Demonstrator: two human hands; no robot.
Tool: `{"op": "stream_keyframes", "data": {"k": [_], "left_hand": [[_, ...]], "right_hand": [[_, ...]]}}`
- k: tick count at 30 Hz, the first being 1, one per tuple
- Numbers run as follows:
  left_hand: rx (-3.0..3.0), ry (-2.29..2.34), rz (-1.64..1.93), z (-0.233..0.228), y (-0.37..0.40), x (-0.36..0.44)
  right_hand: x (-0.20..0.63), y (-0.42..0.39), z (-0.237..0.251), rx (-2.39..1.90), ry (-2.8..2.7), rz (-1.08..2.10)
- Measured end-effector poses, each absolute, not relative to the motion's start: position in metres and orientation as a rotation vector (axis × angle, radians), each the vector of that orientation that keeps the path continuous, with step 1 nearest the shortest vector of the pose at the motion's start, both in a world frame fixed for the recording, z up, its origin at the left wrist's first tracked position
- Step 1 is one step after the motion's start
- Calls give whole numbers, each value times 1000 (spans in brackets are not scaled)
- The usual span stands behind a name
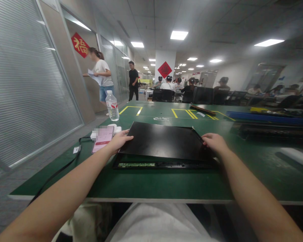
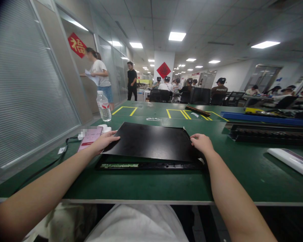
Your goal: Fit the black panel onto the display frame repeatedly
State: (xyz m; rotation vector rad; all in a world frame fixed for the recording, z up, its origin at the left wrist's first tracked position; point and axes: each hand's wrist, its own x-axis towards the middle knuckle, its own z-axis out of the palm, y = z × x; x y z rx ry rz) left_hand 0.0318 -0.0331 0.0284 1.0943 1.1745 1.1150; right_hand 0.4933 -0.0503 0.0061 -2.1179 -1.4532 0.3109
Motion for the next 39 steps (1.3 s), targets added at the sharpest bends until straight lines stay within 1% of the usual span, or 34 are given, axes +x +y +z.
{"op": "stream_keyframes", "data": {"k": [10, 39], "left_hand": [[1151, 1206, 1195, 32, -35, 33], [1101, 1253, 1121, 21, -21, 26]], "right_hand": [[494, -51, 6, -2113, -1469, 305], [494, -50, 6, -2088, -1447, 337]]}}
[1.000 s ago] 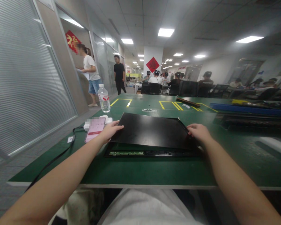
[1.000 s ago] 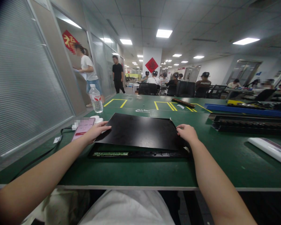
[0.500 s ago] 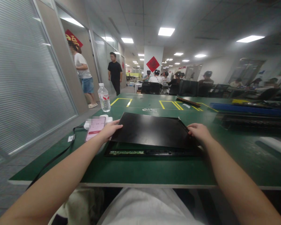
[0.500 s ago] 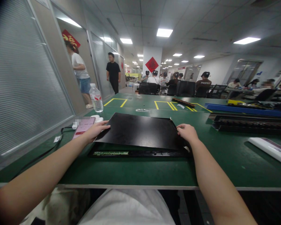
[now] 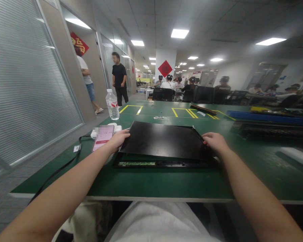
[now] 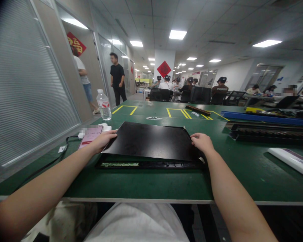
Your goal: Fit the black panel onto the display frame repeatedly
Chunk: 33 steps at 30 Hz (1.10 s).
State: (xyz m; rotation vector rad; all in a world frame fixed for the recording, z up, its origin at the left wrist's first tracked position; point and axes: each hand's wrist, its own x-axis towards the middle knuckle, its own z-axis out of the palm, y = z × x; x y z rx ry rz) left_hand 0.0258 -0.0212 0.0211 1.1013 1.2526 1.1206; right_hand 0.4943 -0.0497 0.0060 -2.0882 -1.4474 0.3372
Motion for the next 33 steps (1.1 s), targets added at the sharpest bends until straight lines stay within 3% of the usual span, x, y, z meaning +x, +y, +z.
{"op": "stream_keyframes", "data": {"k": [33], "left_hand": [[1277, 1309, 1119, 18, -21, 24]], "right_hand": [[497, -47, 3, -2093, -1421, 347]]}}
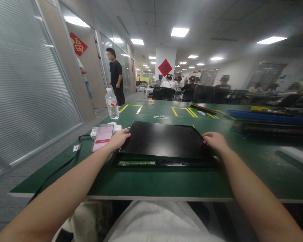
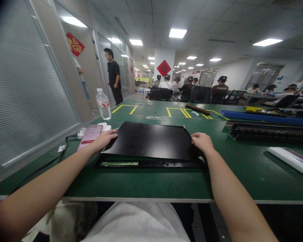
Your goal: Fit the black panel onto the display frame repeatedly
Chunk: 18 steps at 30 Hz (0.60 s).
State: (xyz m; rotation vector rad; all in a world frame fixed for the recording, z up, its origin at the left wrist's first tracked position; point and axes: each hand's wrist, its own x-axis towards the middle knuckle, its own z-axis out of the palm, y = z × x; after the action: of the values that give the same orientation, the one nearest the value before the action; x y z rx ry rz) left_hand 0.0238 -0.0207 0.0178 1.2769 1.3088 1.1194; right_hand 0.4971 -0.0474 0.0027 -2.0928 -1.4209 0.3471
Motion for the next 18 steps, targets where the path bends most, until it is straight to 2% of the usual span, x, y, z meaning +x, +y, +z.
{"op": "stream_keyframes", "data": {"k": [18], "left_hand": [[1391, 1383, 1247, 17, -18, 18]], "right_hand": [[493, -51, 6, -2096, -1402, 363]]}}
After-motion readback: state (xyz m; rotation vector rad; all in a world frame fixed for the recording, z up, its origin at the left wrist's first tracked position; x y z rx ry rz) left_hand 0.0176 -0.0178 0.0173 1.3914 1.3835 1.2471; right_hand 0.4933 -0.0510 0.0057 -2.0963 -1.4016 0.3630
